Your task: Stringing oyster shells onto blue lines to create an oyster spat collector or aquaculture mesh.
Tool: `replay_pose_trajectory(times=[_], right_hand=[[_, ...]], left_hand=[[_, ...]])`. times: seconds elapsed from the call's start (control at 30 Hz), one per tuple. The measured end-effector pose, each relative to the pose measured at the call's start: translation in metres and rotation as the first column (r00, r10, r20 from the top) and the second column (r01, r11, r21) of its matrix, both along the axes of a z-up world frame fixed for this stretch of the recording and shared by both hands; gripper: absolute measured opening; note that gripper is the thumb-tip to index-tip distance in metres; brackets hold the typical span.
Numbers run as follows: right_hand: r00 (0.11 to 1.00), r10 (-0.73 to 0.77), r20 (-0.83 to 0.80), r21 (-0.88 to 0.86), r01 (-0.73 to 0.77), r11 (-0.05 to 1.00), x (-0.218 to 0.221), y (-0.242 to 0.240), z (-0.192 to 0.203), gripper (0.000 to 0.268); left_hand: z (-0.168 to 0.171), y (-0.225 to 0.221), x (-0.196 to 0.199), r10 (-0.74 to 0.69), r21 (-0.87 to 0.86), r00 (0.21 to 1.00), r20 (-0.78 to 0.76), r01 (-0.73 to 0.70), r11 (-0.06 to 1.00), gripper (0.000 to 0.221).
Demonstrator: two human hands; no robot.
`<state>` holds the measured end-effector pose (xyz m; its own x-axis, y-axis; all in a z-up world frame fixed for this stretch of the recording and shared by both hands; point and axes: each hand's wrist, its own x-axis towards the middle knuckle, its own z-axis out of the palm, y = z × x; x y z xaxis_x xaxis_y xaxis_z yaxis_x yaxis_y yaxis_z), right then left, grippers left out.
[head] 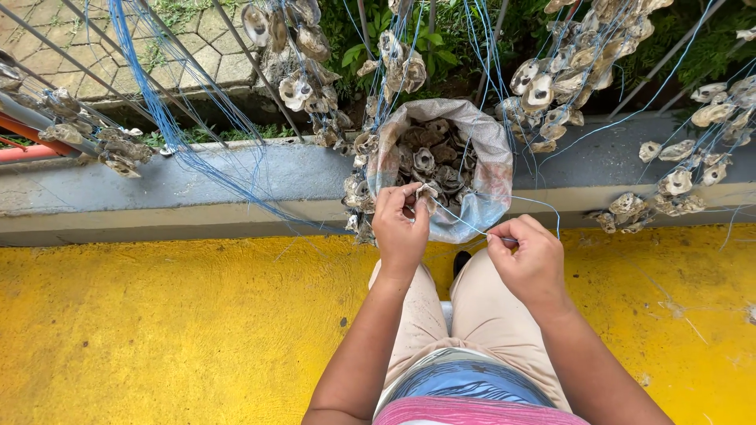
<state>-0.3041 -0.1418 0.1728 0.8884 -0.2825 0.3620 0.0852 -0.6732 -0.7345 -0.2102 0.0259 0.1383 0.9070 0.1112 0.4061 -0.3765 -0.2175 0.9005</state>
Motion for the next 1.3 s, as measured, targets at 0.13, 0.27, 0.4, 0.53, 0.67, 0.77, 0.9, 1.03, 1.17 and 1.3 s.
replay_pose_trajectory(times=[0.13,0.27,0.4,0.53,0.67,0.77,0.9,1.03,1.17,1.3], right_hand=[[1.0,-0.016,-0.014,0.019,0.016,1.0,0.001,0.004,0.001,0.007],[1.0,0.009,-0.022,0.119,-0.006,0.993,0.001,0.008,-0.009,0.009],[0.993,0.061,-0.105,0.164,-0.043,0.985,0.001,0.015,-0.01,0.012],[0.99,0.097,-0.099,0.027,-0.095,0.995,0.002,0.022,-0.009,0.016],[0.97,0.147,-0.194,0.107,-0.128,0.986,0.009,0.029,-0.027,0.028],[0.971,0.125,-0.202,0.112,-0.103,0.988,0.015,0.036,-0.043,0.027],[0.989,0.113,-0.095,0.137,-0.099,0.986,0.018,0.034,-0.044,0.018],[0.997,0.077,-0.011,-0.05,-0.078,0.996,0.026,0.027,-0.032,0.011],[0.999,0.027,0.037,-0.151,-0.021,0.988,0.032,0.024,-0.011,0.008],[0.978,0.072,0.194,-0.197,-0.033,0.98,0.036,0.021,0.001,0.009]], left_hand=[[-0.002,-0.001,-0.001,-0.016,0.024,0.999,0.04,0.015,1.0,0.021],[0.006,-0.001,-0.005,-0.028,-0.028,0.999,0.018,0.029,0.999,0.024],[-0.026,-0.004,0.003,-0.143,-0.259,0.983,-0.116,0.109,0.96,0.021],[-0.034,-0.006,0.0,-0.211,-0.35,0.968,-0.139,0.151,0.924,0.016],[-0.05,-0.013,0.004,-0.241,-0.42,0.96,-0.142,0.162,0.893,0.016],[-0.051,-0.017,-0.003,-0.229,-0.396,0.961,-0.154,0.152,0.905,0.016],[-0.039,-0.017,-0.008,-0.208,-0.335,0.958,-0.199,0.133,0.933,0.015],[-0.025,-0.014,-0.015,-0.122,-0.15,0.986,-0.116,0.104,0.983,0.018],[-0.033,-0.015,-0.015,-0.156,-0.193,0.979,-0.132,0.129,0.973,0.022],[-0.048,-0.015,-0.01,-0.262,-0.297,0.952,-0.156,0.208,0.932,0.024]])
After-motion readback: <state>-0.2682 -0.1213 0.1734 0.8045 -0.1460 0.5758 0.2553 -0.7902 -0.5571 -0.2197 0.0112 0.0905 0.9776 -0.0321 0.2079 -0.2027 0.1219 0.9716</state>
